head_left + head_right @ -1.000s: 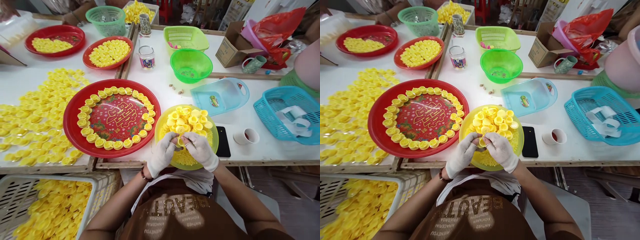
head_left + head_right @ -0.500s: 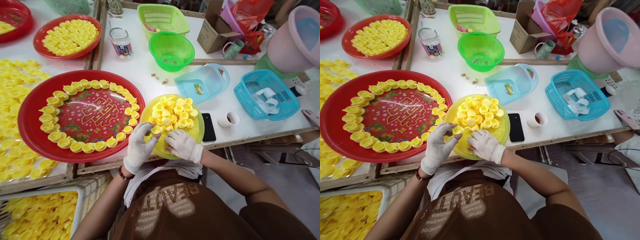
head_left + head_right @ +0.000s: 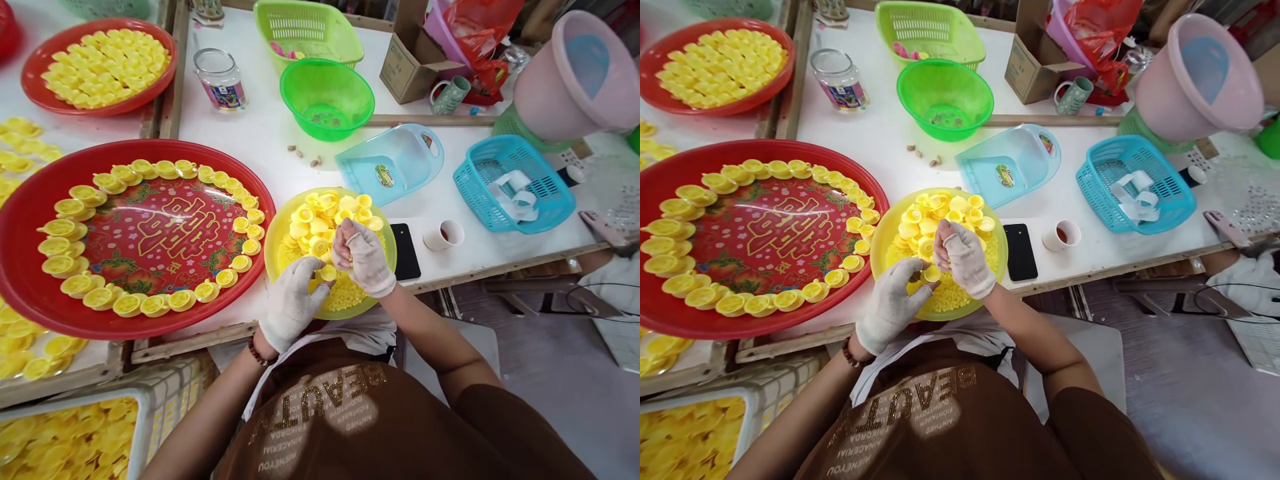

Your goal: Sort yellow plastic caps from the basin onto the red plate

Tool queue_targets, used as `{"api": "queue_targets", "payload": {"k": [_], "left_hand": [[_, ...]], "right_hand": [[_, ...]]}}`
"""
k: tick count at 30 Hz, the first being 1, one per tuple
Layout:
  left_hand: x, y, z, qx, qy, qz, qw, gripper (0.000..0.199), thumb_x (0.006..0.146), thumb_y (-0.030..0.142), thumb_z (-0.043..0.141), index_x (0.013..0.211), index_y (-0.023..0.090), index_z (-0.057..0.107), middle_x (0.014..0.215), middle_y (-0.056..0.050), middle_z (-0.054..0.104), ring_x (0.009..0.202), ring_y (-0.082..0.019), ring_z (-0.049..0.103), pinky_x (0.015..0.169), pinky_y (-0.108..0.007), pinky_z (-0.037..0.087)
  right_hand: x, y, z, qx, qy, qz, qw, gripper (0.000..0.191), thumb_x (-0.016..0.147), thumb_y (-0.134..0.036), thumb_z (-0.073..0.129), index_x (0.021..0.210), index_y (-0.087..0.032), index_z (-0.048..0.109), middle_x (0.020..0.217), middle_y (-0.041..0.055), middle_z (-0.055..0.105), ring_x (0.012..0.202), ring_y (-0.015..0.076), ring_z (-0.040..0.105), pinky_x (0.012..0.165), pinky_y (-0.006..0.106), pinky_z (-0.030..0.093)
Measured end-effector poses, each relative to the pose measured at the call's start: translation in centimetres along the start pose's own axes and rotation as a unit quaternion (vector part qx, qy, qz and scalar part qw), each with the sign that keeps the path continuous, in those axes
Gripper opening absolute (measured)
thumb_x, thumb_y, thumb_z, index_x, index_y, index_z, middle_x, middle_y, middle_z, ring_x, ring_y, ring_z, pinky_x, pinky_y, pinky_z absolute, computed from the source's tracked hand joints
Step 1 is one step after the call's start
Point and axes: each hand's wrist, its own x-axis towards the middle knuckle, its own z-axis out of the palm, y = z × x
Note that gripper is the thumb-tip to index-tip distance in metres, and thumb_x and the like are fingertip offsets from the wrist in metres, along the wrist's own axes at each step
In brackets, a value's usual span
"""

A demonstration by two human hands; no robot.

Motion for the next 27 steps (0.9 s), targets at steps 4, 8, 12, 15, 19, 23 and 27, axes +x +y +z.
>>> {"api": "queue_targets", "payload": {"k": [4, 8, 12, 15, 19, 23, 27], "left_hand": [[0.4, 0.5, 0.9, -0.011, -0.014, 0.009, 1.000, 0.019, 0.087, 0.022, 0.069, 0.103, 0.019, 0.060, 0.097, -0.004, 0.071, 0.091, -0.021, 0.068, 0.083, -0.034, 0.056], [0.5, 0.5, 0.8, -0.021, -0.004, 0.004, 1.000, 0.019, 0.087, 0.022, 0.069, 0.103, 0.020, 0.059, 0.092, -0.003, 0.070, 0.087, -0.020, 0.067, 0.081, -0.032, 0.055], [0.4, 0.6, 0.5, -0.033, 0.007, 0.006, 0.999, 0.018, 0.088, 0.022, 0.068, 0.104, 0.020, 0.059, 0.094, -0.003, 0.070, 0.085, -0.018, 0.067, 0.081, -0.031, 0.055], [0.4, 0.6, 0.5, -0.042, 0.019, 0.020, 0.999, 0.021, 0.088, 0.021, 0.068, 0.107, 0.020, 0.059, 0.100, -0.004, 0.071, 0.090, -0.018, 0.068, 0.085, -0.031, 0.055], [0.4, 0.5, 0.5, -0.043, 0.011, 0.023, 0.999, 0.019, 0.087, 0.019, 0.069, 0.103, 0.020, 0.058, 0.095, -0.003, 0.070, 0.087, -0.018, 0.067, 0.081, -0.030, 0.055], [0.4, 0.6, 0.6, -0.037, 0.013, 0.020, 0.999, 0.018, 0.086, 0.020, 0.071, 0.099, 0.020, 0.058, 0.091, -0.002, 0.068, 0.083, -0.017, 0.066, 0.077, -0.029, 0.054], [0.2, 0.6, 0.5, -0.042, 0.018, 0.024, 0.999, 0.022, 0.088, 0.021, 0.071, 0.106, 0.019, 0.059, 0.095, -0.003, 0.070, 0.085, -0.017, 0.067, 0.081, -0.030, 0.056]], "right_hand": [[0.5, 0.2, 1.4, 0.077, 0.023, -0.015, 0.997, 0.050, 0.092, -0.064, 0.063, 0.070, -0.022, 0.047, 0.055, -0.0082, 0.036, 0.042, 0.0060, 0.037, 0.043, 0.024, 0.030], [0.5, 0.5, 1.6, 0.082, 0.039, -0.034, 0.995, 0.051, 0.092, -0.064, 0.063, 0.070, -0.022, 0.044, 0.057, -0.0078, 0.037, 0.044, 0.0068, 0.040, 0.044, 0.024, 0.034], [0.6, -0.1, 1.2, 0.101, 0.046, -0.023, 0.994, 0.050, 0.092, -0.064, 0.063, 0.072, -0.022, 0.043, 0.056, -0.0088, 0.036, 0.041, 0.0054, 0.036, 0.041, 0.022, 0.027], [0.5, -0.4, 1.0, 0.115, 0.054, -0.019, 0.992, 0.050, 0.092, -0.064, 0.063, 0.073, -0.022, 0.044, 0.056, -0.0088, 0.036, 0.041, 0.0052, 0.036, 0.042, 0.022, 0.028], [0.2, 0.0, 1.2, 0.108, 0.052, -0.048, 0.992, 0.050, 0.092, -0.064, 0.064, 0.072, -0.022, 0.046, 0.057, -0.0077, 0.039, 0.044, 0.0072, 0.044, 0.045, 0.024, 0.036], [0.1, 0.5, 1.6, 0.091, 0.048, -0.063, 0.993, 0.051, 0.092, -0.065, 0.063, 0.071, -0.023, 0.045, 0.057, -0.0081, 0.036, 0.044, 0.0072, 0.041, 0.044, 0.024, 0.033], [0.4, 0.1, 1.3, 0.089, 0.057, -0.034, 0.994, 0.050, 0.090, -0.067, 0.064, 0.075, -0.023, 0.044, 0.057, -0.0093, 0.032, 0.041, 0.0054, 0.029, 0.040, 0.023, 0.020]]}}
